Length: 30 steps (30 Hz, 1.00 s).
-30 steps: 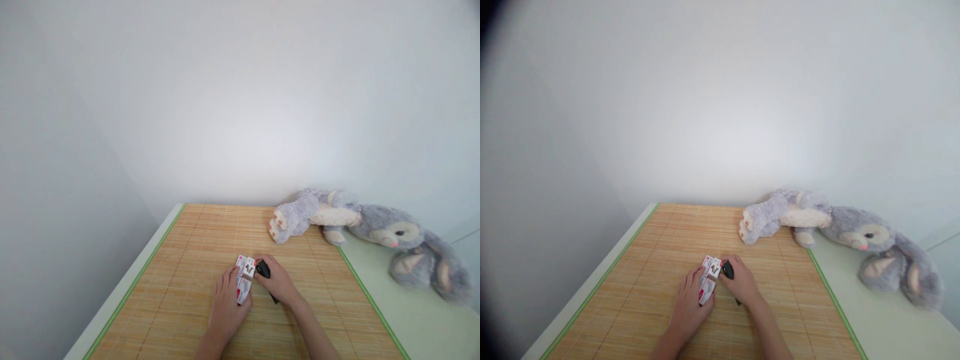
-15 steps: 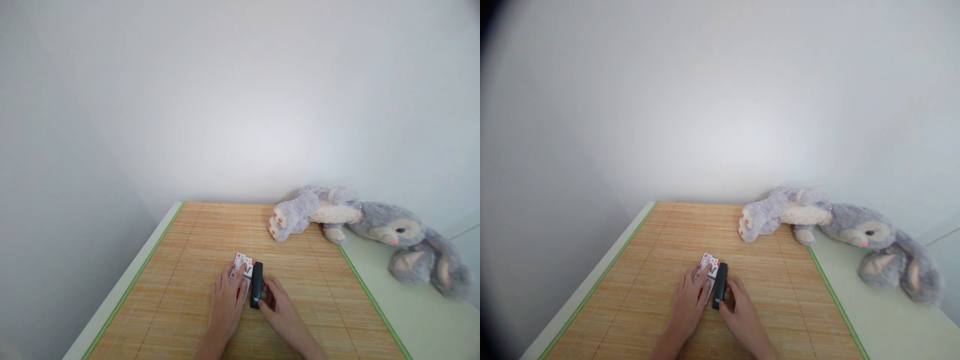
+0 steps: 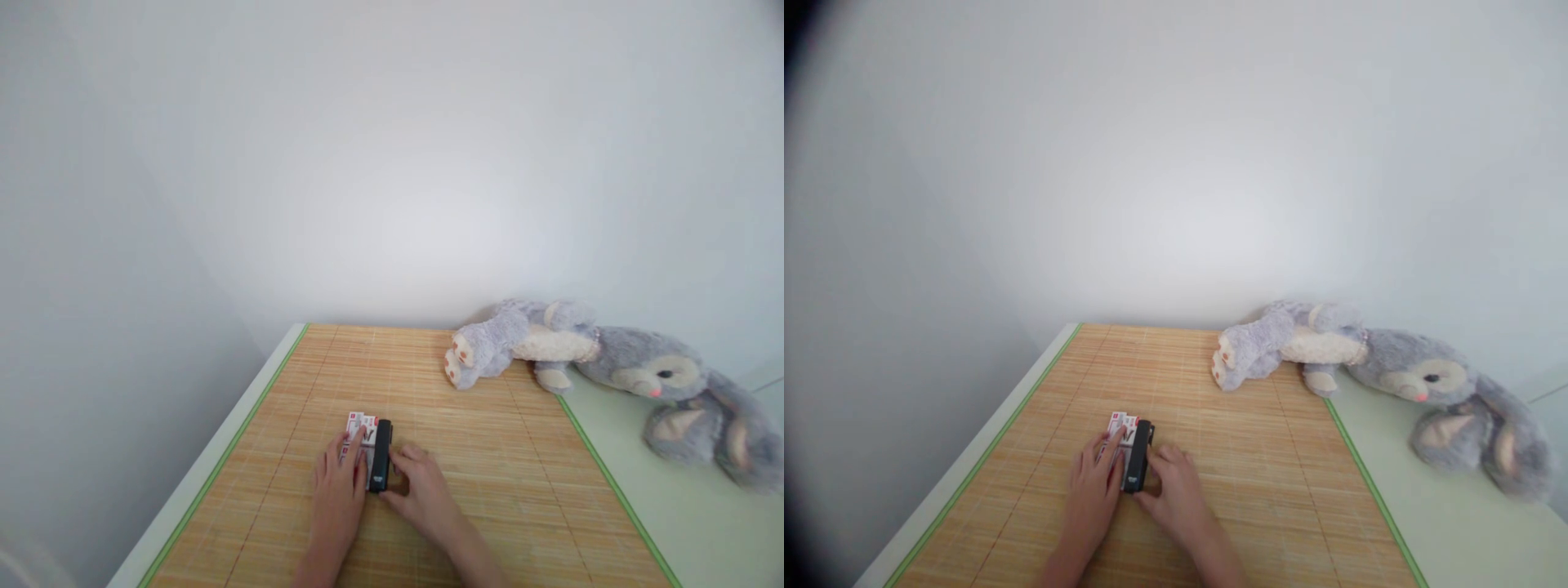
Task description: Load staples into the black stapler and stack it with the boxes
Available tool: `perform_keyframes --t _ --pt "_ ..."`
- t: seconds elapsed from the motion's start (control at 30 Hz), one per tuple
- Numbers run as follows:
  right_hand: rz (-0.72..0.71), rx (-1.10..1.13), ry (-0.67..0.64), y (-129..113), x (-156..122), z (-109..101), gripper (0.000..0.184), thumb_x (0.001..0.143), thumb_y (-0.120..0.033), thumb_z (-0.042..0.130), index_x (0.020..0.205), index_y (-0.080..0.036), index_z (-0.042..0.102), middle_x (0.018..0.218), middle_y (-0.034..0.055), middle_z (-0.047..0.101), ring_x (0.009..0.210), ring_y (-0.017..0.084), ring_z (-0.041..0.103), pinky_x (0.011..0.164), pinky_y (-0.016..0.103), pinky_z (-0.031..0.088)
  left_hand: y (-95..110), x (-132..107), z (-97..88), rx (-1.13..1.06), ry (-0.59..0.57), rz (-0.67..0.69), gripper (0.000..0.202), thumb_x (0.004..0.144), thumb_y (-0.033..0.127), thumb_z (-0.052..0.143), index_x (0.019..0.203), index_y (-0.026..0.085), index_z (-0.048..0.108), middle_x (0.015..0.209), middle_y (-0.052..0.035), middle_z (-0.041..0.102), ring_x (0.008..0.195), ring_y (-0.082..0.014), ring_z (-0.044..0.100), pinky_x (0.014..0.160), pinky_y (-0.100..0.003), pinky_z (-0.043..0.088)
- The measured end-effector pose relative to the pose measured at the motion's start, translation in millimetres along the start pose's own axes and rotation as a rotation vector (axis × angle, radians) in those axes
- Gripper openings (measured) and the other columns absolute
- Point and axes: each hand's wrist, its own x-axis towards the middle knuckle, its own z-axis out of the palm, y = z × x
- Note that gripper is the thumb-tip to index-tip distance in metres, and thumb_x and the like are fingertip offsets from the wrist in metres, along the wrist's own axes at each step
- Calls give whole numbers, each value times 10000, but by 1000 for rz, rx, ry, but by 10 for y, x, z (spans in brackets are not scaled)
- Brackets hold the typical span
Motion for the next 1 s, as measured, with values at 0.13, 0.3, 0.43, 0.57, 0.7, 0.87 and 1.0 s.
perform_keyframes --t 0.13,0.3,0.43,0.57,0.7,0.87,1.0 --pt "-8 -79 8 -111 98 281 555 746 -437 882 1251 -330 676 1080 20 696 1067 273 593 901 352 396 -303 -45 -112 38 20 2 523 1033 266 424 1547 359 424 1450 -93 529 1228 -278 541 1057 -489 449" --pt "-61 -87 0 -204 212 499 607 779 -530 854 1321 -362 639 1070 -5 720 1047 245 623 904 357 378 -571 3 -219 49 8 2 533 1031 275 424 1554 378 408 1437 -71 552 1216 -266 552 1070 -481 442" --pt "-57 -140 -35 -267 313 579 613 807 -575 812 1345 -343 630 1072 10 742 1037 252 639 897 367 379 -727 78 -242 46 36 -10 530 1019 287 438 1540 381 432 1406 -73 572 1208 -269 555 1055 -475 457" --pt "-37 -165 -47 -320 392 635 633 817 -577 796 1371 -333 613 1076 26 747 1054 267 641 908 379 382 -813 128 -225 57 41 -31 510 1020 284 438 1523 368 465 1399 -84 569 1200 -264 557 1060 -485 458" --pt "-31 -144 -35 -340 416 656 633 825 -584 785 1378 -337 603 1092 27 750 1064 264 649 925 380 375 -827 148 -213 63 47 -49 497 1030 290 428 1518 375 470 1413 -81 559 1206 -264 555 1067 -490 453" --pt "-28 -127 -40 -345 416 644 610 855 -579 750 1390 -337 588 1120 33 753 1073 264 650 927 373 367 -841 146 -191 68 48 -54 498 1034 295 429 1523 383 460 1431 -80 549 1223 -262 553 1071 -481 449" --pt "-23 -125 -25 -361 421 643 590 871 -577 728 1391 -336 584 1113 31 753 1068 266 651 939 382 360 -858 138 -176 71 52 -52 498 1031 290 434 1519 387 465 1455 -77 537 1229 -261 554 1068 -468 449"
